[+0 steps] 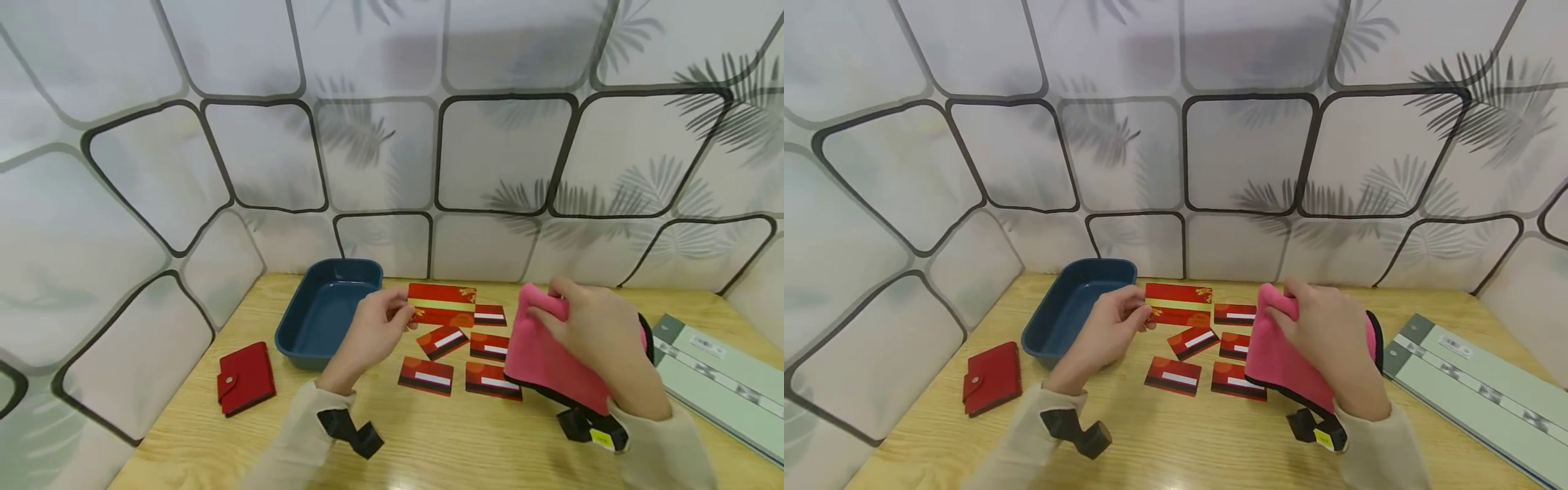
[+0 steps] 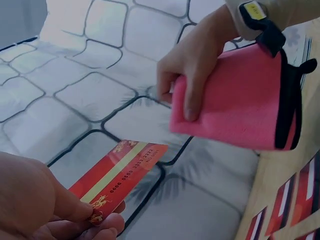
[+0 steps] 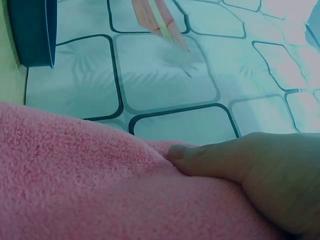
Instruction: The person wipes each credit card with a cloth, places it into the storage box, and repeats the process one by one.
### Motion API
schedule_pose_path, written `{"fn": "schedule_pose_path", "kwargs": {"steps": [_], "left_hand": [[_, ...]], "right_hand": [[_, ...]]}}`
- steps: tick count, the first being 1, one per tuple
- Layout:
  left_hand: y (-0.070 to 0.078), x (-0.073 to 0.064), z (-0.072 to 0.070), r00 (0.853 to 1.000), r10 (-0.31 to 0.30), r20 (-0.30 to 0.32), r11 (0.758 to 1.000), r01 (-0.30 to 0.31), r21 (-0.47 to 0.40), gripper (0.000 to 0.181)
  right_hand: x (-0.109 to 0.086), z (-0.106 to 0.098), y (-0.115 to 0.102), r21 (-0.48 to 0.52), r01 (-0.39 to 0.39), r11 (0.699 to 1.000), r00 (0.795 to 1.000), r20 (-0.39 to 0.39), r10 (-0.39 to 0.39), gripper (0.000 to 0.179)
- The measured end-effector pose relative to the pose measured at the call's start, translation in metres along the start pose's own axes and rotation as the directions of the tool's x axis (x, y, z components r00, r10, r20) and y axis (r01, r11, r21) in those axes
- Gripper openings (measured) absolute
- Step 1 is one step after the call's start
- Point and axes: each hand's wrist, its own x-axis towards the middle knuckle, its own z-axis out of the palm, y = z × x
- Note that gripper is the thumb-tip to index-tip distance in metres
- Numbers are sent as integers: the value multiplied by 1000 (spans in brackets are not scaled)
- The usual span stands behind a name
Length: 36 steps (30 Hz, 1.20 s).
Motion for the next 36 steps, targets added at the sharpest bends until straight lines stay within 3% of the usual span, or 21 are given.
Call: {"fn": "schedule_pose_path", "kwargs": {"steps": [6, 9, 11, 14, 20, 24, 27, 32, 36], "left_hand": [[-12, 15, -33, 989, 0, -150, 1000, 0, -2, 20], [-22, 31, -50, 983, -31, -180, 994, 49, 100, 22], [-32, 42, -61, 981, -79, -176, 970, 116, 212, 24], [-51, 60, -77, 971, -181, -154, 909, 225, 350, 29], [-84, 87, -95, 918, -369, -148, 847, 397, 353, 23], [-102, 92, -90, 879, -460, -122, 794, 469, 386, 11], [-113, 93, -83, 847, -521, -110, 768, 521, 373, 20], [-130, 93, -78, 804, -578, -143, 739, 589, 327, 31], [-142, 93, -81, 787, -599, -151, 734, 614, 290, 33]], "right_hand": [[2, -3, -2, 5, -2, 1000, 999, 39, 2, 35], [0, -4, -3, -1, -9, 1000, 999, 48, 9, 36], [-2, -4, -2, -6, -9, 1000, 999, 50, 10, 37], [-5, -1, -3, -16, 12, 1000, 999, 49, -11, 40], [-7, 7, -10, 11, 61, 998, 998, 27, -62, 46], [-12, 11, -15, 26, 61, 998, 998, 16, -61, 46], [-13, 16, -19, 28, 64, 998, 998, 9, -65, 43], [-8, 22, -31, 67, 106, 992, 994, 0, -106, 38], [-4, 18, -36, 103, 86, 991, 996, 28, -89, 34]]}}
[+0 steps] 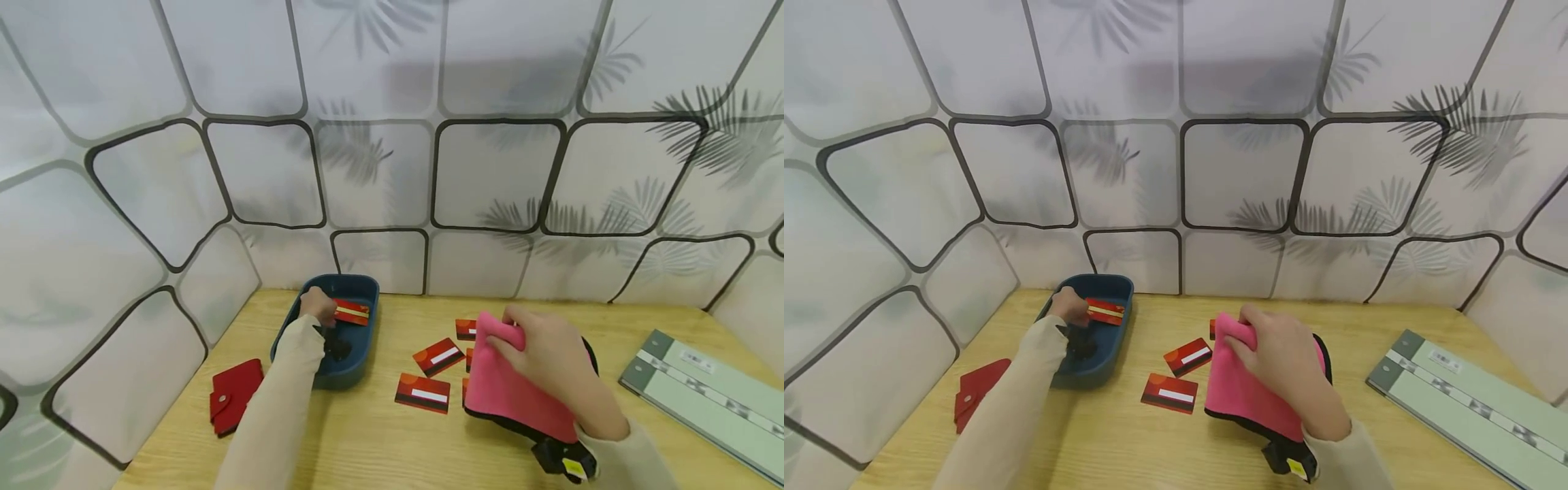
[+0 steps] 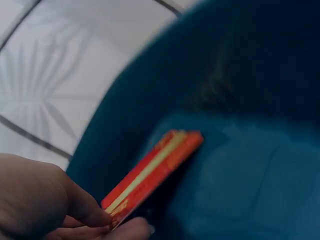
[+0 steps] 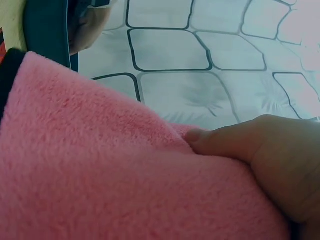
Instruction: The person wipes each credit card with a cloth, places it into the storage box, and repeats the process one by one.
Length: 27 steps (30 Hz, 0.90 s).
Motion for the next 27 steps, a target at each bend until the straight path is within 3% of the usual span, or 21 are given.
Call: {"fn": "schedule_pose_path", "kwargs": {"steps": [6, 10, 15, 17, 21, 27], "left_hand": [[-8, 6, -3, 999, 30, 26, 999, -29, -43, 40], [-5, 0, -8, 999, 45, 11, 997, -44, -68, 14], [-2, -13, -11, 993, 114, -25, 989, -116, -94, 44], [3, -20, -13, 988, 150, -31, 982, -153, -109, 43], [19, -39, -15, 979, 203, -27, 968, -205, -148, 21], [38, -55, -6, 962, 271, 21, 944, -262, -199, 30]], "right_hand": [[-2, -3, 3, 14, -45, 999, 999, 20, 45, 31], [0, -1, 6, 39, -16, 999, 1000, 15, 15, 31], [1, -4, 7, 62, -34, 997, 997, 71, 29, 30], [1, -7, 9, 74, -60, 995, 994, 98, 52, 29], [1, -14, 18, 110, -66, 992, 995, 84, 56, 27], [1, -18, 31, 125, -24, 992, 999, 24, 21, 27]]}}
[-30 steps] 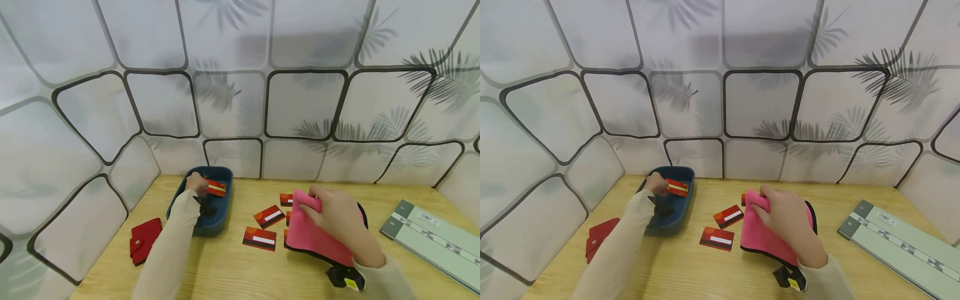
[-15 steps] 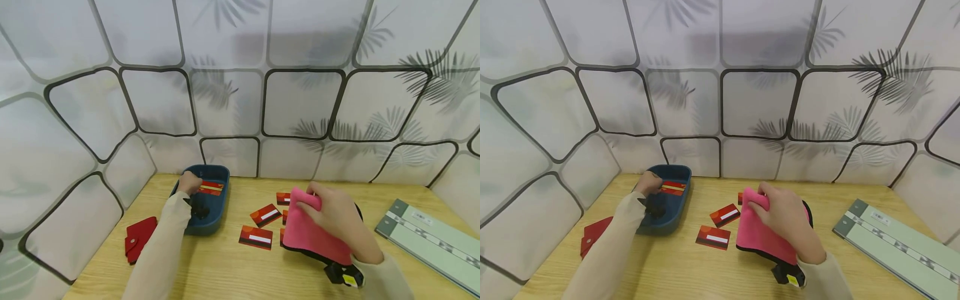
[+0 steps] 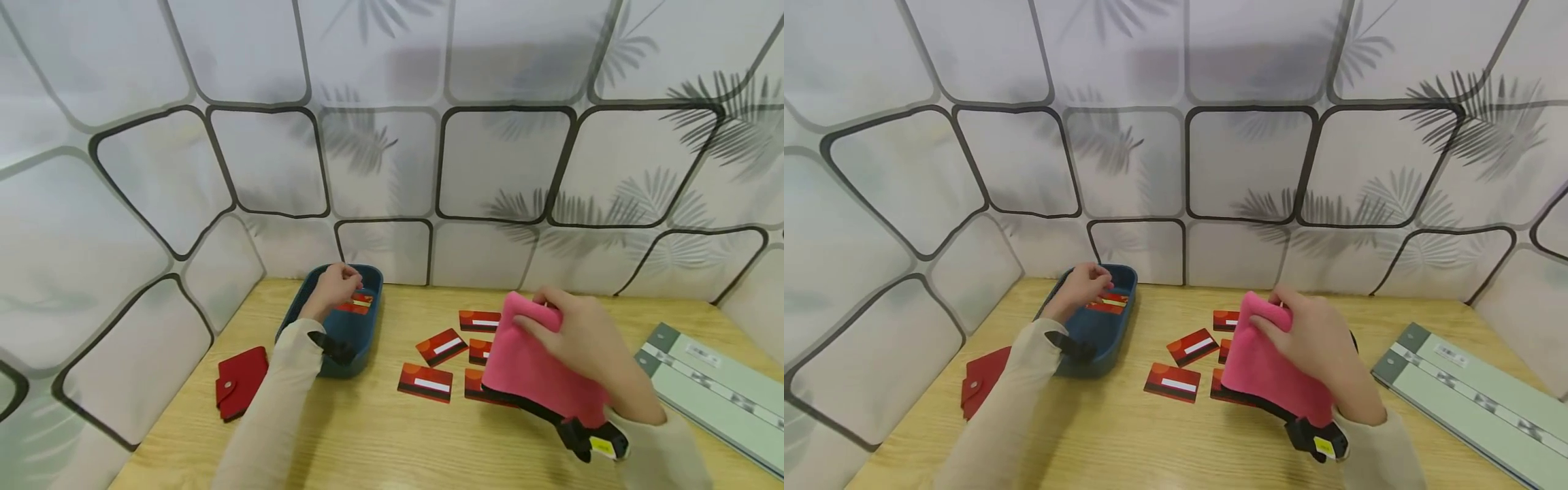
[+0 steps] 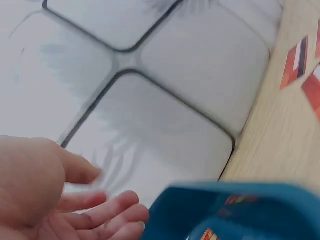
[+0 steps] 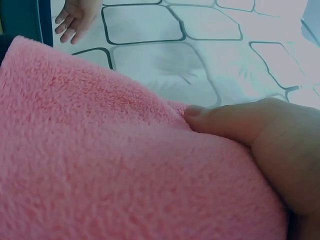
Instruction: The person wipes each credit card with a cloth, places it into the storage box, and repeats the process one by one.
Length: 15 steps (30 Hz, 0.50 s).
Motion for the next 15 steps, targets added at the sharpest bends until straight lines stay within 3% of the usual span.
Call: {"fn": "schedule_pose_path", "kwargs": {"steps": [5, 9, 12, 15], "left_hand": [[10, -5, 13, 995, 33, 90, 999, -32, -17, 31], [16, -9, 25, 986, 56, 155, 992, -72, 103, 30], [25, -10, 34, 977, 93, 193, 969, -133, 209, 30], [35, -11, 46, 967, 134, 215, 948, -189, 258, 32]], "right_hand": [[0, -2, 3, 32, 31, 999, 999, -35, -30, 27], [-1, -6, 1, 87, 62, 994, 997, -51, -57, 27], [-2, -10, 0, 129, 80, 988, 995, -65, -72, 28], [-3, -13, 0, 149, 94, 984, 993, -83, -82, 29]]}}
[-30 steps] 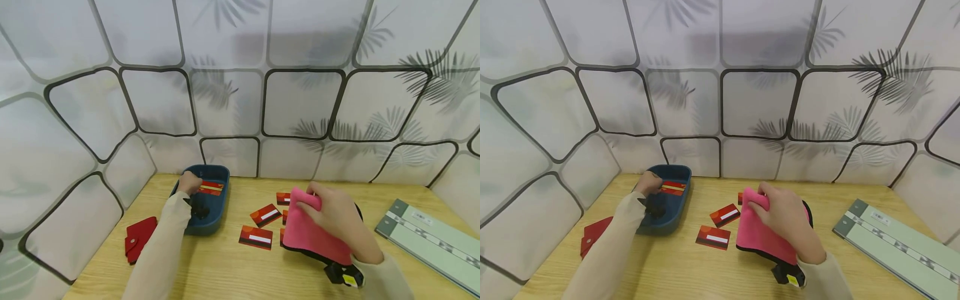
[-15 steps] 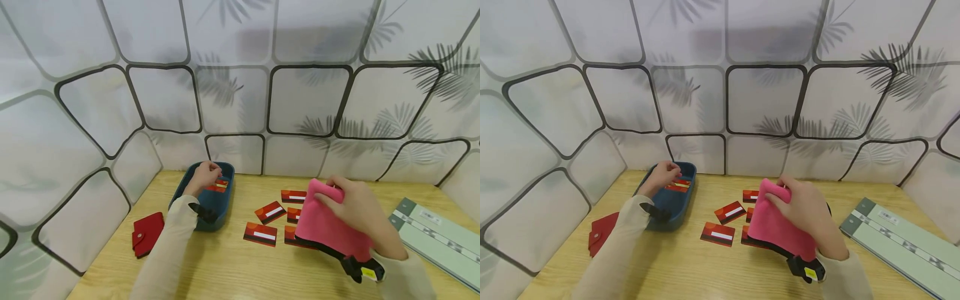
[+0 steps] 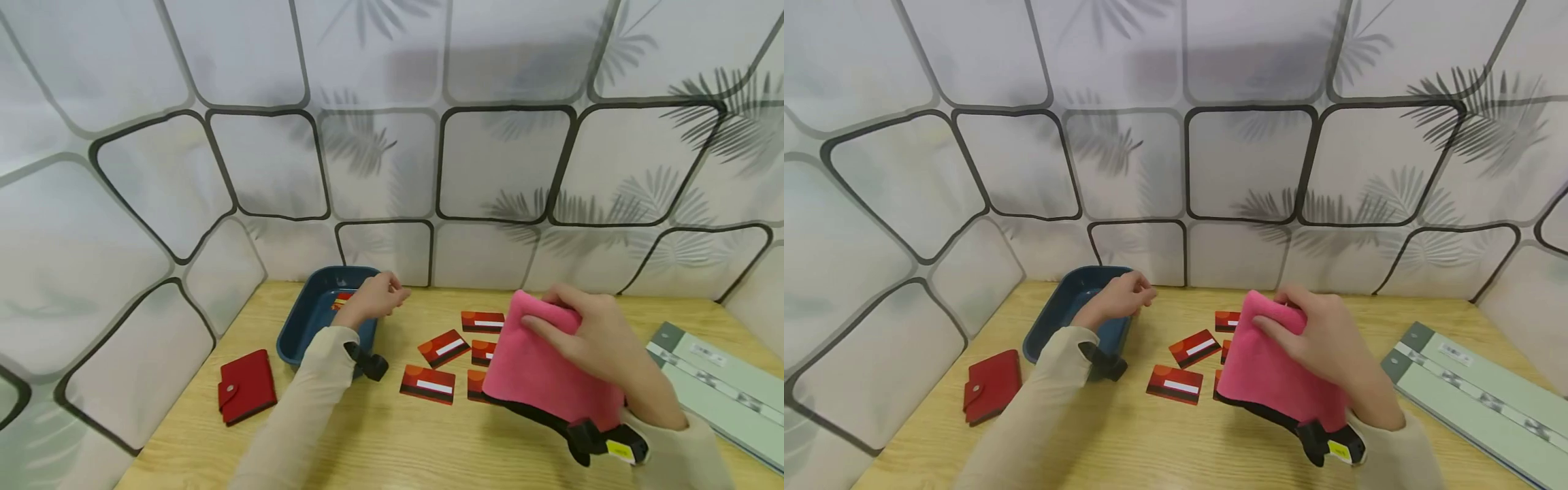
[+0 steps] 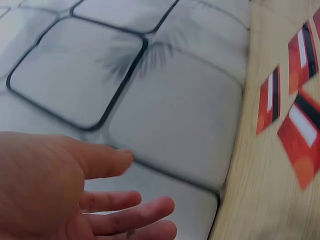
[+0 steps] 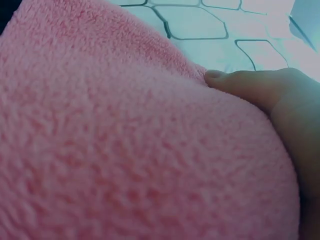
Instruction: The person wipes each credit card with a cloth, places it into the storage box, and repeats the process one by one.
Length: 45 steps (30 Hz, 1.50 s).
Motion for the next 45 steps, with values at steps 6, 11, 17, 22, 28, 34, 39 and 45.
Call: {"fn": "schedule_pose_path", "kwargs": {"steps": [6, 11, 17, 22, 28, 34, 39, 45], "left_hand": [[29, 4, 37, 999, 33, 32, 997, -35, 66, 51], [41, 17, 65, 999, 28, 42, 999, -29, 28, 51], [34, 42, 94, 989, 61, 138, 996, -50, -80, 56], [22, 57, 112, 984, 90, 153, 995, -81, -63, 57], [18, 69, 120, 983, 106, 152, 991, -118, 70, 61], [23, 75, 119, 984, 76, 158, 976, -106, 189, 59], [21, 78, 121, 990, 79, 118, 979, -99, 177, 51], [22, 77, 124, 994, 31, 106, 984, -49, 171, 48]], "right_hand": [[-11, -5, 4, 20, -13, 1000, 1000, 1, 13, 32], [-14, -6, 6, 61, -1, 998, 1000, -14, 2, 33], [-13, -13, 8, 80, 8, 997, 997, -78, -2, 35], [-13, -13, 6, 65, -6, 998, 998, -68, 11, 32], [-10, -14, 4, 42, 10, 999, 997, -71, -7, 33], [-4, -13, 2, 6, 44, 999, 997, -66, -43, 31], [-3, -8, 7, -44, 49, 998, 995, -80, -52, 31], [-3, -1, 11, -38, 35, 999, 995, -90, -38, 29]]}}
